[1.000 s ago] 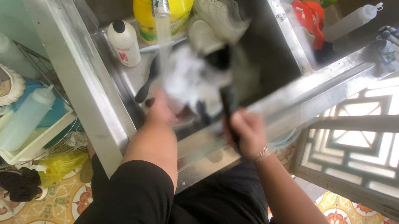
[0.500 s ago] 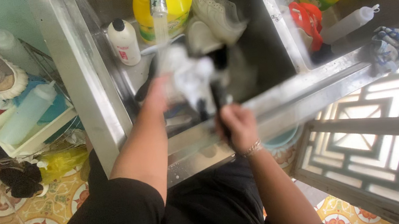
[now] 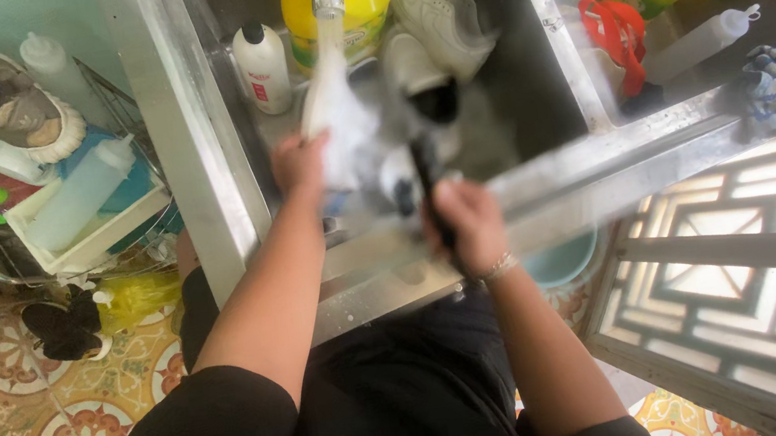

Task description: The person scrubs a white sneaker with a brush, rinses it under running water, removes the laces, and then scrubs and rinses the laces separately. The person then scrubs and rinses the shoe again.

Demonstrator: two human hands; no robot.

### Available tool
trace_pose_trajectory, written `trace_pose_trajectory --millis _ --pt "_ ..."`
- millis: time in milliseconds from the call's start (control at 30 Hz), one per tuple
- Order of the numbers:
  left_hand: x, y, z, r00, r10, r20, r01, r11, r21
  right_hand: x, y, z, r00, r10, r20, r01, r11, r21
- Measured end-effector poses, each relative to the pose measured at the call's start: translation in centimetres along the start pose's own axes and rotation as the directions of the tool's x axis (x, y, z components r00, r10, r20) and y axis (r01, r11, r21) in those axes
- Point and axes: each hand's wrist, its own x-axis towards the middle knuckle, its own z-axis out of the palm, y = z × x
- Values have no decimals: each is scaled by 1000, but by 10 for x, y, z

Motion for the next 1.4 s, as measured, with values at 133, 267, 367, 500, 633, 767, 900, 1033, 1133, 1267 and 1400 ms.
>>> trace_pose_trajectory --millis 133,267,367,500,633,767,900,1033,1133,1267,1400 --pt "1 -10 11 989 -120 83 146 852 -503 0 -1 0 1000 27 2 -27 1000 10" --pt "1 -3 10 882 -345 321 471 661 -584 0 -1 -2 1000 -13 -5 14 994 109" --pt "-7 7 0 760 -258 597 631 513 -582 -3 -1 -4 998 -54 -15 56 990 128" --pt "-15 17 -7 692 -341 637 712 472 -520 -7 -1 -7 994 -97 -54 104 984 145" --pt "-14 12 -6 696 -344 630 712 444 -543 -7 2 -7 992 -112 -62 123 969 212" --pt "-9 3 -1 720 -279 636 687 423 -591 -4 7 -8 993 -91 -71 105 969 225" --pt "-7 0 0 707 -321 630 700 447 -558 -4 12 -11 992 -103 -78 118 967 227" --pt "-8 3 -3 688 -297 662 711 457 -534 -3 12 -11 992 -107 -71 121 959 255" --pt "-10 4 -4 682 -322 657 708 516 -482 -4 10 -10 993 -106 -59 118 953 278" --pt "-9 7 -4 664 -323 674 733 456 -504 -5 5 -10 993 -104 -64 115 972 205" --pt "-11 8 -4 660 -316 682 736 455 -501 -5 3 -9 991 -125 -51 134 962 239"
